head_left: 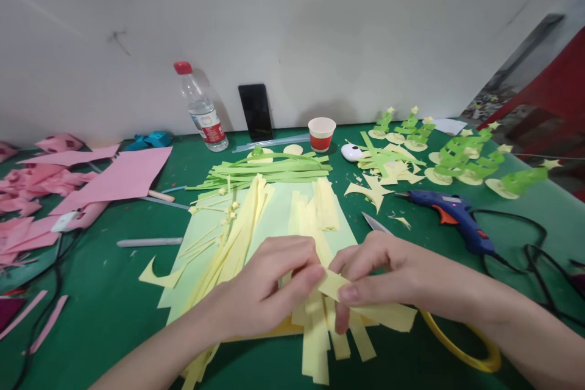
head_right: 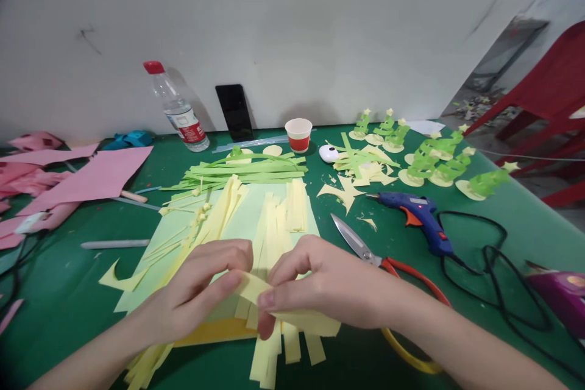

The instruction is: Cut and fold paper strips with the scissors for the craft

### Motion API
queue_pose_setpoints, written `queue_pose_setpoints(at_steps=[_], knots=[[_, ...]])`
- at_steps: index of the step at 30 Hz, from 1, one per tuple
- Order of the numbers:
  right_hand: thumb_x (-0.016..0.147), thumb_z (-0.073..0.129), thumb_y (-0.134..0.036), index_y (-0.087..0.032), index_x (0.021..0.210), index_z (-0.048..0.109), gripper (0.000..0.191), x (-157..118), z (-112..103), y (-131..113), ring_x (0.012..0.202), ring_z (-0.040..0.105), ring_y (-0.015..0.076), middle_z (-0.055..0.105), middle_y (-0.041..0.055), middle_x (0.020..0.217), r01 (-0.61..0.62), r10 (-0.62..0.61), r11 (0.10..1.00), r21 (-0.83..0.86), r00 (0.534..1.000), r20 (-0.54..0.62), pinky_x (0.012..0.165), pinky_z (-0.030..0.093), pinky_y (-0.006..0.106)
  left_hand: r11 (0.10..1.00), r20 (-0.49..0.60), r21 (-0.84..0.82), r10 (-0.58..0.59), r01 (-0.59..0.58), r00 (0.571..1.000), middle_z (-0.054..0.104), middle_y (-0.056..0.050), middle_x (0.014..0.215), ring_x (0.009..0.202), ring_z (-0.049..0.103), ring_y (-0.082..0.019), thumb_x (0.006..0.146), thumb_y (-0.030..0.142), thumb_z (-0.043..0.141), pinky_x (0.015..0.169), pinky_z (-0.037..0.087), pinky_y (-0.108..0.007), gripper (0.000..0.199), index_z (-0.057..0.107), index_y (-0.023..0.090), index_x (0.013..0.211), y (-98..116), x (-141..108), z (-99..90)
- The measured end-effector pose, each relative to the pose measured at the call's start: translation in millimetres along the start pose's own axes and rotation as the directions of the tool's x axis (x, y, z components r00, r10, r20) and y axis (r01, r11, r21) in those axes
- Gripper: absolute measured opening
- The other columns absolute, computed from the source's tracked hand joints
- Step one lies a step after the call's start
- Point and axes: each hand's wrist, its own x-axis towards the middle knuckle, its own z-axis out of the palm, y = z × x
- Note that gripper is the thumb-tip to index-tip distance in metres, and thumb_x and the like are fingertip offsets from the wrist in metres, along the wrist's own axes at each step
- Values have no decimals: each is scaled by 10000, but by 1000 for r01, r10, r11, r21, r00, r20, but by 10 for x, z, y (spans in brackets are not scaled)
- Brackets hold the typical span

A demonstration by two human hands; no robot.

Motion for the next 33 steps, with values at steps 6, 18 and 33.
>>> queue_pose_setpoints(at_steps=[6, 18, 33], knots=[[798, 515, -371, -209, 773, 708, 253, 2, 60, 10, 730, 577, 158, 661, 23, 827, 7, -46, 942, -336, 993, -110, 571, 429, 233, 970, 53, 208, 116, -124, 992, 312, 41, 584, 526, 339, -97, 893, 133, 297, 484, 295, -209, 273, 318, 189, 627, 64, 4, -8], [745, 574, -175, -169, 559, 659, 204, 57, 162, 54, 591, 515, 113, 596, 6, 541, 213, -358, 893, -397, 870, -339, 547, 391, 224, 846, -95, 476, 322, -241, 942, 493, -1, 564, 539, 425, -112, 890, 182, 415, 485, 364, -218, 261, 482, 152, 640, 11, 19, -61], [726, 581, -353, -179, 484, 529, 302, 146, 124, 32, 620, 377, 106, 389, -24, 621, 137, -117, 991, -3, 836, -536, 590, 323, 247, 840, -55, -391, -428, 375, 902, 629, -16, 1063, 977, 582, -162, 874, 376, 427, 831, 476, -279, 265, 593, 247, 1036, 69, 63, 115]])
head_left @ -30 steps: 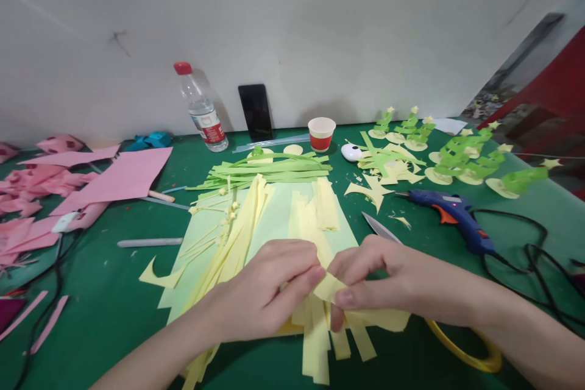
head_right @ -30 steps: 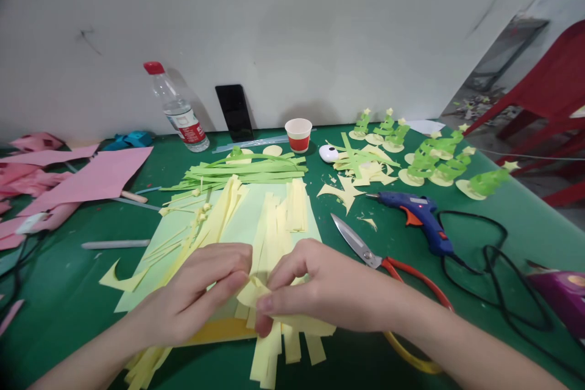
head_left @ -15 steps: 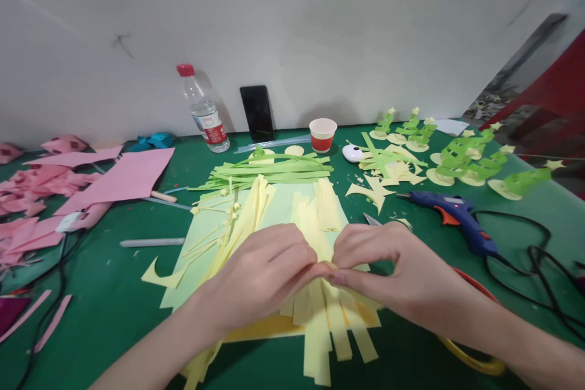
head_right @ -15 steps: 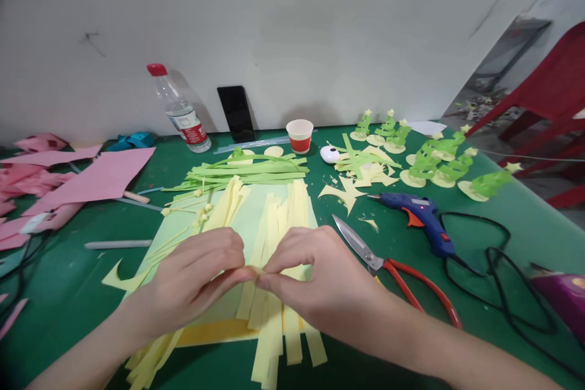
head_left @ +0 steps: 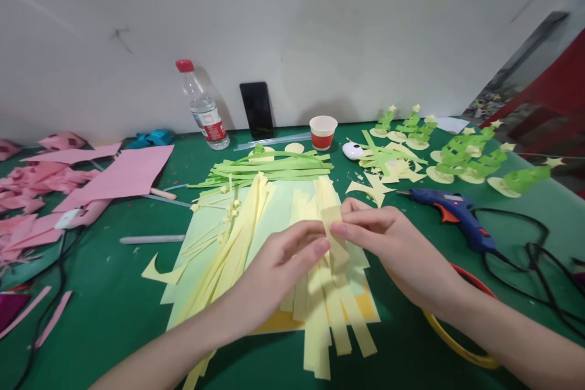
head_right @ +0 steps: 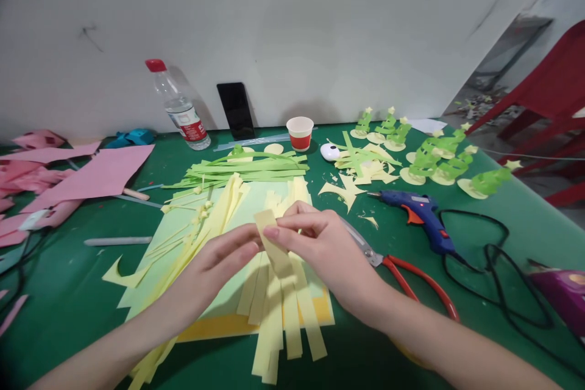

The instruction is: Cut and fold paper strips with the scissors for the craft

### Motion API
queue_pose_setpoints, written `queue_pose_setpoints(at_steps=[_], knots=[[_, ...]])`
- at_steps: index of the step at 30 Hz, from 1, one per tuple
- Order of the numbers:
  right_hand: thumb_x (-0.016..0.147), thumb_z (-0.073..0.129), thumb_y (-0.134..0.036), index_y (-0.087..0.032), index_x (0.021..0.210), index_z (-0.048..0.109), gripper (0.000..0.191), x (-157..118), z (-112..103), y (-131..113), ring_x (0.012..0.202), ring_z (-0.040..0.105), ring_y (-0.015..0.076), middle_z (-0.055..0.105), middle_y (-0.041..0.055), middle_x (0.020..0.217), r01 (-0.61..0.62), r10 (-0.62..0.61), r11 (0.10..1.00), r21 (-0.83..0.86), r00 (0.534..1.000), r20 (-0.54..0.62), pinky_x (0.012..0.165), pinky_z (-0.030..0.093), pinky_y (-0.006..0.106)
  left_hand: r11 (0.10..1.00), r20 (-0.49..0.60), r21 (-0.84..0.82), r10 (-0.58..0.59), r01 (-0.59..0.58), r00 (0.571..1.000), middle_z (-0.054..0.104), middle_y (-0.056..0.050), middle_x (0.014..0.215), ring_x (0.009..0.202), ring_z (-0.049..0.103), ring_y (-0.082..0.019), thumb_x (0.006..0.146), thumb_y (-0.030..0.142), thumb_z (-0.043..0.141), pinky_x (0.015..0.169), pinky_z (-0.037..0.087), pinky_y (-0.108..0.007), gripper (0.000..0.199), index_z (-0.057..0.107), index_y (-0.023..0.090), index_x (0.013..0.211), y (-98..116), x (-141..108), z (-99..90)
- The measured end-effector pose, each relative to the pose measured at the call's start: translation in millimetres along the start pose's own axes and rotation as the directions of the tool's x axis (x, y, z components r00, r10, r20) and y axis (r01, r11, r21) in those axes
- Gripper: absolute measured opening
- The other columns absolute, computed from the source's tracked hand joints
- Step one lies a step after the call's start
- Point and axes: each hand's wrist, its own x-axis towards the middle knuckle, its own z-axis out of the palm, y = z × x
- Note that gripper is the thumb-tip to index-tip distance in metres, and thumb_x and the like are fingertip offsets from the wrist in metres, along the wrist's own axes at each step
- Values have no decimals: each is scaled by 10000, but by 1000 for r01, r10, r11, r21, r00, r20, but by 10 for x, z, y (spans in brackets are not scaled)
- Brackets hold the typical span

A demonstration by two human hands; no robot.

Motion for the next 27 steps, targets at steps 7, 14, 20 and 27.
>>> queue_pose_setpoints(at_steps=[7, 14, 20, 27], knots=[[719, 586, -381, -191, 618, 575, 216, 43, 13, 62, 593, 420, 100, 423, -29, 659, -45, 44, 998, 39, 999, 13, 578, 358, 254, 996, -23, 79, 42, -40, 999, 693, -9, 708, 707, 649, -151, 842, 230, 469, 677, 511, -258, 218, 628, 166, 706, 60, 20, 42], [718, 603, -298, -203, 646, 620, 120, 69, -53, 25, 648, 498, 102, 590, -18, 698, 24, -25, 1000, -19, 998, -55, 600, 397, 220, 999, 49, 34, -40, 39, 998, 697, -25, 672, 655, 665, -158, 838, 246, 473, 645, 521, -260, 259, 568, 157, 614, 62, 6, 46], [708, 598, -257, -189, 614, 630, 120, 71, -23, 35, 567, 490, 89, 586, -20, 619, -27, 26, 999, 39, 999, 35, 534, 396, 208, 972, 82, -209, -91, 106, 992, 715, -47, 875, 800, 674, -152, 848, 229, 483, 750, 530, -264, 182, 644, 150, 818, -2, 47, 33], [627, 665, -248, -179, 578, 611, 101, 128, -48, 62, 550, 446, 69, 530, -41, 578, -43, 72, 987, 157, 981, -182, 533, 367, 195, 917, 152, -305, -221, 258, 963, 728, -11, 714, 734, 684, -145, 839, 205, 504, 722, 550, -253, 214, 681, 154, 728, 27, 60, 56]])
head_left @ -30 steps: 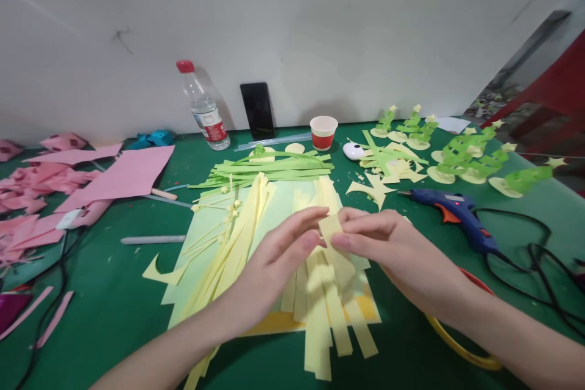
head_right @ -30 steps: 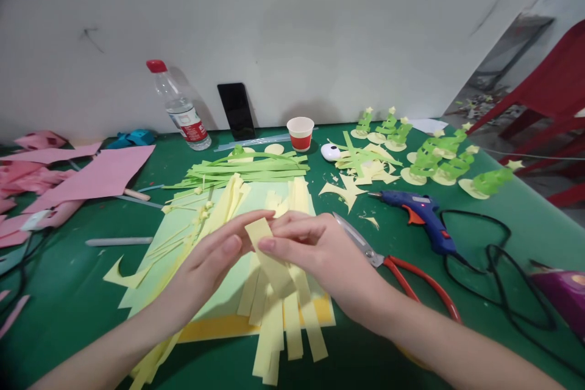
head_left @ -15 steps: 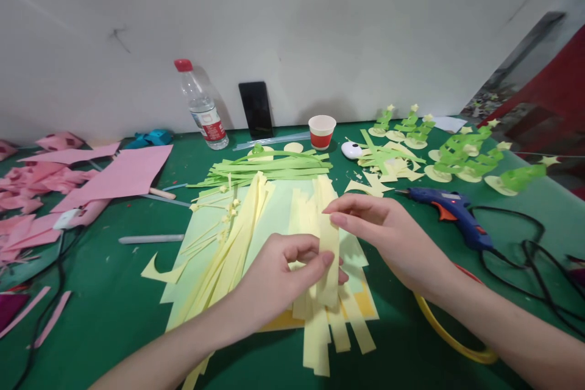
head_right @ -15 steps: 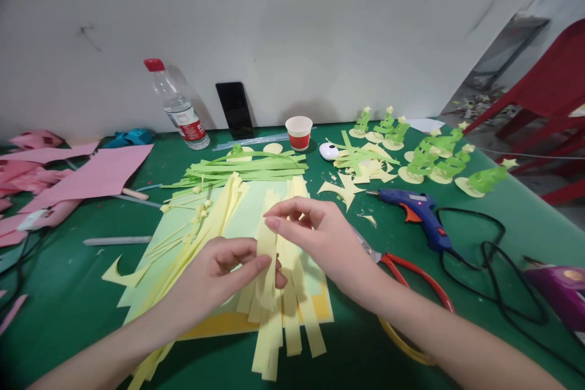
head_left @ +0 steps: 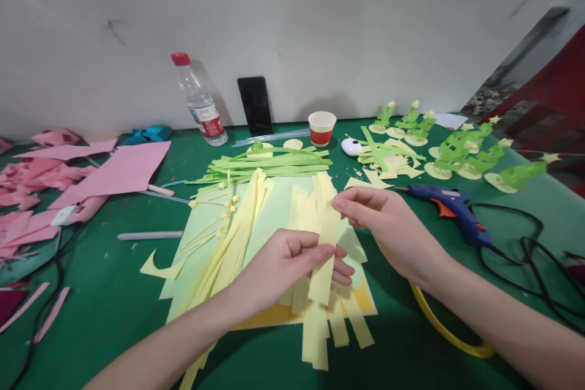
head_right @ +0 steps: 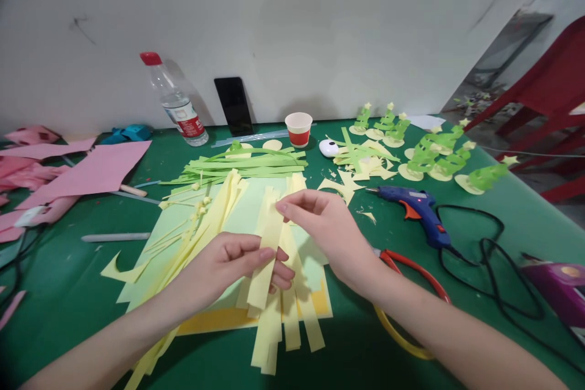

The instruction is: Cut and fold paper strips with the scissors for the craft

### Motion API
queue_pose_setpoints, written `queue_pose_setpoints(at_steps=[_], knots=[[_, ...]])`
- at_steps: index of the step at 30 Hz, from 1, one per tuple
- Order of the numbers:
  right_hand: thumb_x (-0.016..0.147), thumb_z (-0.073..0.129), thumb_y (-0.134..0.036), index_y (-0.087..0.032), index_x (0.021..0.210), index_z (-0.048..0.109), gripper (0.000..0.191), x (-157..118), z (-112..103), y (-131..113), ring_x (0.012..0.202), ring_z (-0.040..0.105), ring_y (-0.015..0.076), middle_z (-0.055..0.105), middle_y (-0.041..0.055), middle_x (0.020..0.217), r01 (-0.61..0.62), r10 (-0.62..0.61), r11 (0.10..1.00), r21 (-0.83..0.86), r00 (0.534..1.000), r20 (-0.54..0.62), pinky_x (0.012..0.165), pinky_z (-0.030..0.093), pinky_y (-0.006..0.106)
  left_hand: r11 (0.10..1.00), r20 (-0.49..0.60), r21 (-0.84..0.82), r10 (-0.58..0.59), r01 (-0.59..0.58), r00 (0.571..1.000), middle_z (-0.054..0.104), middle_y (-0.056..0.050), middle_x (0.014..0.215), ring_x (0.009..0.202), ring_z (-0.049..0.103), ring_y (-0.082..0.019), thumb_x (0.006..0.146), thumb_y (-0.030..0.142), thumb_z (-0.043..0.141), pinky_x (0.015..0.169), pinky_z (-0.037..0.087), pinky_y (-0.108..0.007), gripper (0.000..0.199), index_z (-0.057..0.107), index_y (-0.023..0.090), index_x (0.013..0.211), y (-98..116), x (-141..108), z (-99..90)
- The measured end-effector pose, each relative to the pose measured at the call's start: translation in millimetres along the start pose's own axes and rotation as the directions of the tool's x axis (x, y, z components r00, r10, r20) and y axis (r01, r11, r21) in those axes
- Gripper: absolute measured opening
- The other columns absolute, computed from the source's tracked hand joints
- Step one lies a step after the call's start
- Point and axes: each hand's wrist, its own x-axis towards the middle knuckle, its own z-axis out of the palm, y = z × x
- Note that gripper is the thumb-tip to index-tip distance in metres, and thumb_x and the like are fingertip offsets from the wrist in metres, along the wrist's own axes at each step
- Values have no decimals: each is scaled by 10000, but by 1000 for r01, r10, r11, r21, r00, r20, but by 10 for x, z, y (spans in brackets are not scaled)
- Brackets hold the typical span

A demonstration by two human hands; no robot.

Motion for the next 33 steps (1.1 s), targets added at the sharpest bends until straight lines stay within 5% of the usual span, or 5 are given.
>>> queue_pose_setpoints(at_steps=[8, 13, 18, 22, 33], knots=[[639, 651, -302, -178, 630, 628, 127, 61, -48, 12, 557, 458, 81, 555, -25, 614, 7, -7, 1000, -13, 1000, 27, 524, 361, 215, 999, 8, -48, 22, -22, 1000, 730, -21, 733, 687, 687, -147, 859, 208, 464, 697, 558, -270, 234, 673, 157, 766, -17, -4, -14], [678, 614, -293, -188, 612, 623, 124, -29, -46, -54, 596, 513, 108, 608, -2, 641, 128, -125, 974, -188, 992, 31, 537, 401, 225, 921, -16, 359, 170, -153, 985, 713, -44, 874, 822, 663, -175, 857, 300, 467, 747, 538, -297, 235, 661, 166, 851, 2, -32, -53], [712, 562, -202, -194, 625, 629, 110, -176, 52, -56, 540, 499, 113, 626, 1, 596, 390, -399, 821, -416, 914, 69, 487, 396, 233, 634, -151, 680, 612, -367, 776, 675, -21, 941, 858, 627, -158, 804, 238, 561, 746, 526, -267, 157, 618, 216, 948, 8, -82, -98], [720, 545, -143, -198, 617, 601, 129, -230, 113, -7, 547, 536, 119, 639, -1, 585, 575, -589, 683, -449, 798, 126, 511, 423, 248, 484, -84, 747, 750, -457, 657, 680, -17, 778, 790, 641, -161, 801, 164, 548, 625, 536, -227, 84, 626, 194, 791, 1, -115, -90], [714, 545, -65, -178, 646, 557, 132, -260, 133, 17, 546, 530, 93, 617, -12, 588, 674, -708, 518, -527, 683, 178, 510, 427, 214, 289, 39, 827, 827, -483, 562, 652, 11, 659, 648, 624, -117, 768, 101, 556, 884, 494, -345, 72, 577, 159, 731, -16, -116, -75]])
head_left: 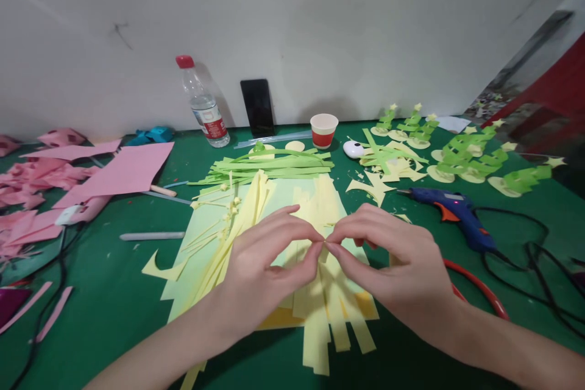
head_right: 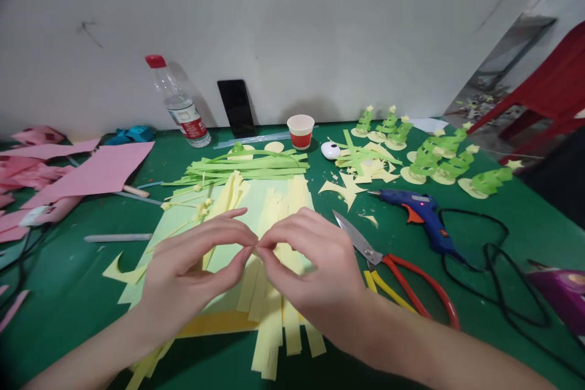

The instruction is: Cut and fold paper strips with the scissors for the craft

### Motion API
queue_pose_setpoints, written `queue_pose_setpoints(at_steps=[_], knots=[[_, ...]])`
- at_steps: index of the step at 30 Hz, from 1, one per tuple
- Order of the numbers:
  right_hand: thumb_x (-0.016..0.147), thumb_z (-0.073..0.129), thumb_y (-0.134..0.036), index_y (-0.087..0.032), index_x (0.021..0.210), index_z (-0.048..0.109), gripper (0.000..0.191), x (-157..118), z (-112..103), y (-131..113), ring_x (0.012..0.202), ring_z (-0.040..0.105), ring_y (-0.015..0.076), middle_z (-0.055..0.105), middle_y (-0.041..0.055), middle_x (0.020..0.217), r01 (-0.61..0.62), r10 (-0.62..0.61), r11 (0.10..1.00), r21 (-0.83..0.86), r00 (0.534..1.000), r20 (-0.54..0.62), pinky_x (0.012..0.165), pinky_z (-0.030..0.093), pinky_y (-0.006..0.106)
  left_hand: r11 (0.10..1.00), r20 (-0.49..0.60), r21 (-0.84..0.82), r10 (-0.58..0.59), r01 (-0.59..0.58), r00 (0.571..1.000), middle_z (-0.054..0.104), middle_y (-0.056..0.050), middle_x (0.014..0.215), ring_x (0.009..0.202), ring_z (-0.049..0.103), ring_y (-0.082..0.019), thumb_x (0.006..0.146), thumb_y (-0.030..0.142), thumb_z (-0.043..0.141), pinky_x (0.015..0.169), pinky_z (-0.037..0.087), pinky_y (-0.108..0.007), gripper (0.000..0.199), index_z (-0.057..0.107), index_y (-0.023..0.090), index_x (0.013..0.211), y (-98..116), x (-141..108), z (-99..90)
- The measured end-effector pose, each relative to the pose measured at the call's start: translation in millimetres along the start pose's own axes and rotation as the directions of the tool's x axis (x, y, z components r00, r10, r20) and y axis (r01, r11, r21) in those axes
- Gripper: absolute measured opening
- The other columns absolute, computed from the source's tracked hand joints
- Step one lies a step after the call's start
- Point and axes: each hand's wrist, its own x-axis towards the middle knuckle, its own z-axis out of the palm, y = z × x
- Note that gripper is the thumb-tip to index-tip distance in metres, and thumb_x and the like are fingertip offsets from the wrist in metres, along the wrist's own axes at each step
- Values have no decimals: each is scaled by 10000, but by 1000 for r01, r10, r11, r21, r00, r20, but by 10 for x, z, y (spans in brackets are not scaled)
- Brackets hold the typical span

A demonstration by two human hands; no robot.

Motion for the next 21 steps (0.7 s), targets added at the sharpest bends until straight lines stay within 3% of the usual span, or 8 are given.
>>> queue_pose_setpoints(at_steps=[7, 13, 17, 21], knots=[[718, 494, -54, -177, 632, 509, 150, 2, 24, -3, 541, 510, 98, 580, 1, 569, 56, -56, 998, -38, 998, -16, 463, 386, 219, 997, 20, 17, -69, 69, 997, 636, 35, 624, 639, 627, -125, 749, 105, 533, 908, 473, -374, 101, 556, 172, 676, -19, 38, -17], [707, 481, -56, -205, 654, 489, 159, 30, -127, -23, 568, 519, 119, 586, -4, 601, -33, 29, 998, -52, 997, -75, 488, 406, 241, 976, -120, -8, -216, 217, 969, 658, -3, 728, 803, 630, -172, 759, 125, 514, 833, 487, -329, 98, 578, 176, 704, -166, 100, -130], [721, 507, -56, -198, 671, 517, 151, 17, -121, 19, 575, 516, 105, 603, -10, 615, -54, 55, 997, 58, 998, -28, 493, 414, 223, 962, 30, -210, -170, 172, 985, 658, -16, 854, 795, 614, -143, 782, 130, 542, 709, 511, -236, 153, 592, 198, 909, -101, 42, -77], [724, 502, -67, -190, 695, 531, 129, 11, -64, 22, 586, 524, 96, 619, -4, 637, -40, 40, 997, 63, 999, 2, 514, 432, 211, 965, 4, -251, -79, 78, 997, 654, -2, 783, 710, 608, -106, 794, 81, 544, 643, 502, -187, 132, 593, 194, 840, -18, -42, 10]])
